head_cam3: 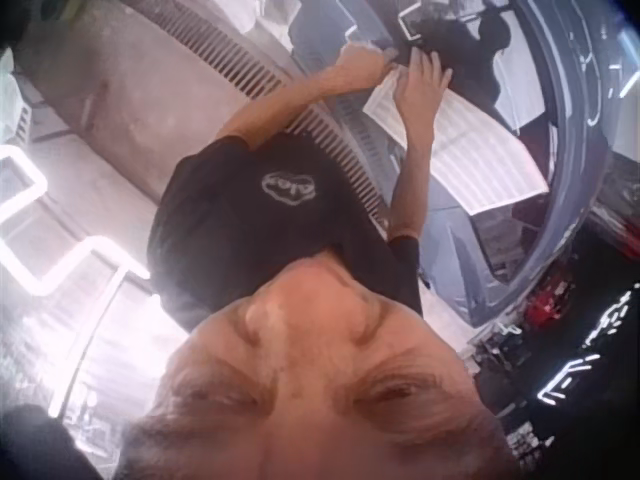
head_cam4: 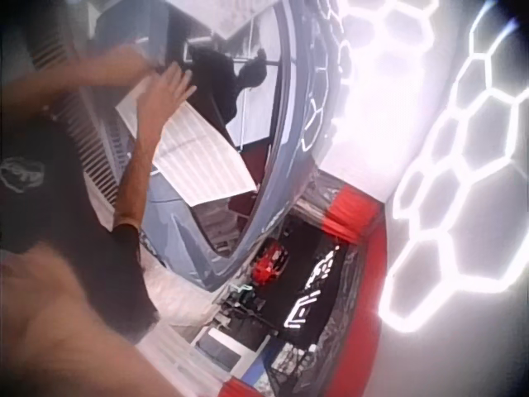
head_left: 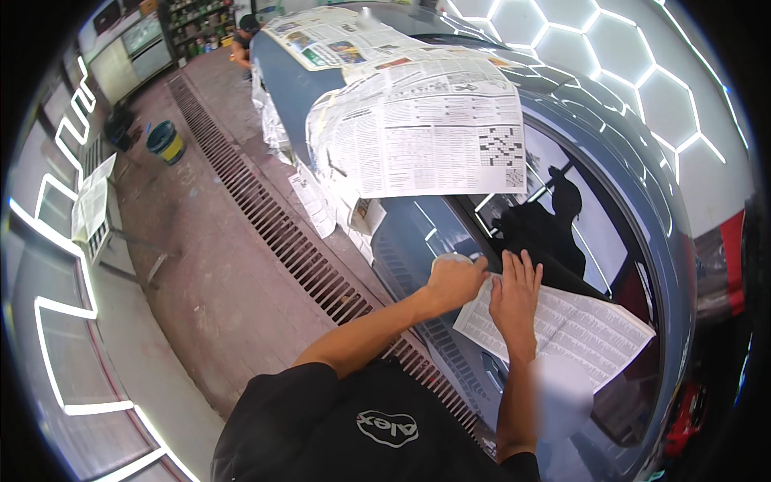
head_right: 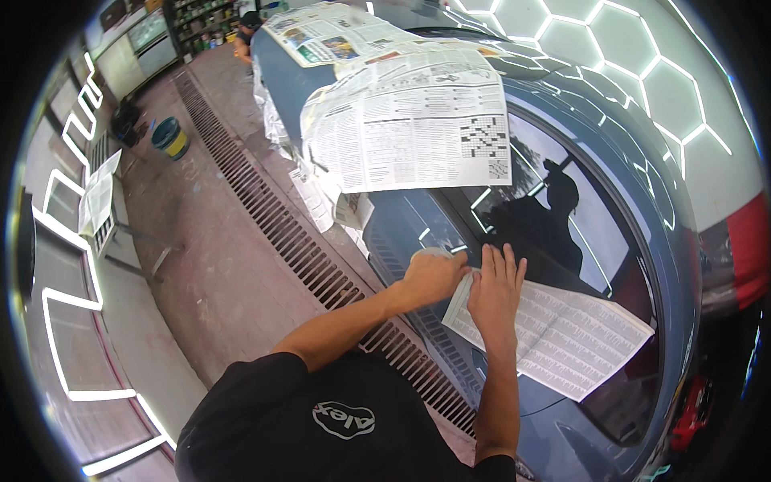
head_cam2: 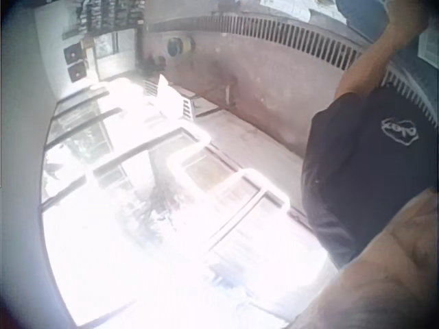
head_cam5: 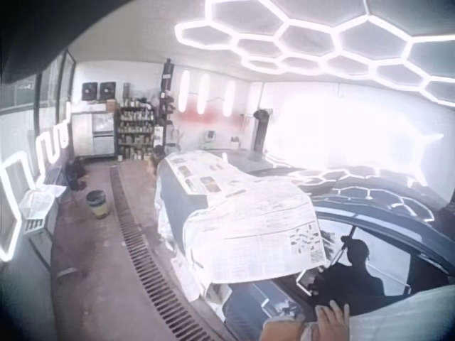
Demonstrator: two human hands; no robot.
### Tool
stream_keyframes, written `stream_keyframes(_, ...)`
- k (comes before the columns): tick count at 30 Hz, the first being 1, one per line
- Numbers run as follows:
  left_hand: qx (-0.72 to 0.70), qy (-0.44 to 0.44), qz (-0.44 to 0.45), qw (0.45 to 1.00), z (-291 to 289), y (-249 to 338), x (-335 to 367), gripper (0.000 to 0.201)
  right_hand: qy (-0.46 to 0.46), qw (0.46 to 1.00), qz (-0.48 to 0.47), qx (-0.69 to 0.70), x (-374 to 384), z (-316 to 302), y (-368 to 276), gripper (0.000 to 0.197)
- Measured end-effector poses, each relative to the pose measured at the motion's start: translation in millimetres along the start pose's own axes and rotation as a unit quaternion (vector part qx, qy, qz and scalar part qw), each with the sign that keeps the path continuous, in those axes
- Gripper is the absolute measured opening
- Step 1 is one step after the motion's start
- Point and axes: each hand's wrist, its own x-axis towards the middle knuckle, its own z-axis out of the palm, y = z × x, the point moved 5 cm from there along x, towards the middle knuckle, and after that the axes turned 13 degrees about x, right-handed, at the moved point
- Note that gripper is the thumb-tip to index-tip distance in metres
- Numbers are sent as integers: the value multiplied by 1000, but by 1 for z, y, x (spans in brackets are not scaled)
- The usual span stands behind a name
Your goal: The person covers the wheel arch and side window of a car with newspaper and masking tape. They smooth the newspaper over the curved surfaces and secure it with tape to protect the areas during painting.
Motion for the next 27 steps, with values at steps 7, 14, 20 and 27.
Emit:
stream_keyframes(7, -12, 11, 20, 1000, -36, 39, -71, 23, -90, 987, -77, 112, -37, -47, -33, 15)
stream_keyframes(14, -31, 193, 292, 936, -116, 79, -208, 28, 72, 992, -64, 79, -69, -97, -40, 12)
stream_keyframes(20, -139, 19, -149, 979, -114, -82, -350, 43, -15, 964, -241, 111, -88, -32, -234, 9)
stream_keyframes(27, -358, 104, -353, 858, -279, -260, -466, 60, -46, 934, -150, 321, -47, 160, -415, 14)
